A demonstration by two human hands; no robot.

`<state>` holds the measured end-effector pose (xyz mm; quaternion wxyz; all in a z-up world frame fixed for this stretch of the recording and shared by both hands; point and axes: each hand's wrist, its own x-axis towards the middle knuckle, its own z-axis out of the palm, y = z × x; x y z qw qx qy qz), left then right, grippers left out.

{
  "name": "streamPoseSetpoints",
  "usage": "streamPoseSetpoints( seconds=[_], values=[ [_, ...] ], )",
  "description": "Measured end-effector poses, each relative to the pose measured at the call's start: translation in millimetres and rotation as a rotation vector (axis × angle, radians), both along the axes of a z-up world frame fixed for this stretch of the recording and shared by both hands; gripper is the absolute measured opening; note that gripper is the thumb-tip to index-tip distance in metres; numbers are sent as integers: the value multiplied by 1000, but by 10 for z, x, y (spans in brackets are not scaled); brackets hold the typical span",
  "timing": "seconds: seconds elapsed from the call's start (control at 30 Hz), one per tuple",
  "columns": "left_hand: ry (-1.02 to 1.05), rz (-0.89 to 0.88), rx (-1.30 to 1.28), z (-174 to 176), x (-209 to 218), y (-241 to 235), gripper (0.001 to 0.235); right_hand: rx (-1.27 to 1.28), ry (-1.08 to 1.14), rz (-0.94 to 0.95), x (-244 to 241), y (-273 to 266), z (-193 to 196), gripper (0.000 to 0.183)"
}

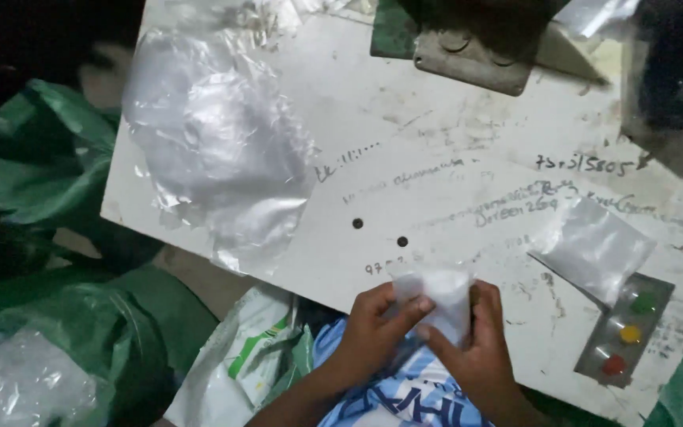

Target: The person is folding and stacking thin plastic bags as they are produced by a machine in a factory setting.

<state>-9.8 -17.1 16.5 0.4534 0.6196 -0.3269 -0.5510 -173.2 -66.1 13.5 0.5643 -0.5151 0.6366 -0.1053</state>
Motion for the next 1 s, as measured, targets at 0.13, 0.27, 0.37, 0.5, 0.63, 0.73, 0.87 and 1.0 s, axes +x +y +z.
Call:
streamPoseSetpoints(
  seconds=[0.13, 0.27, 0.37, 0.5, 0.63, 0.73, 0.87, 1.0],
  values=[
    [56, -3, -162, -136, 139, 113, 25, 347, -163, -154, 234, -123, 264, 76],
    [-425, 277, -228, -213, 738, 301, 6, 452, -348, -622, 361, -169, 336, 65],
    [-1184, 250, -131, -409, 1541, 502, 15, 266, -352, -584, 225, -276, 140, 61],
    [-1046, 115, 160, -366, 1863, 410, 15, 220, -417, -592, 177, -304, 201, 59],
    [-1029, 170, 216, -351, 1789, 244, 42, 189, -258, -663, 109, -199, 304, 58],
    [-939, 259, 220, -282, 1620, 172, 30, 176, -166, -670, 108, -225, 368, 55],
    [-1105, -49, 357, -210, 1612, 295, 46, 96, -262, -717, -30, -194, 217, 61],
    [-1055, 46, 221, -393, 1730, 318, 26, 129, -236, -666, 66, -252, 328, 61]
  ],
)
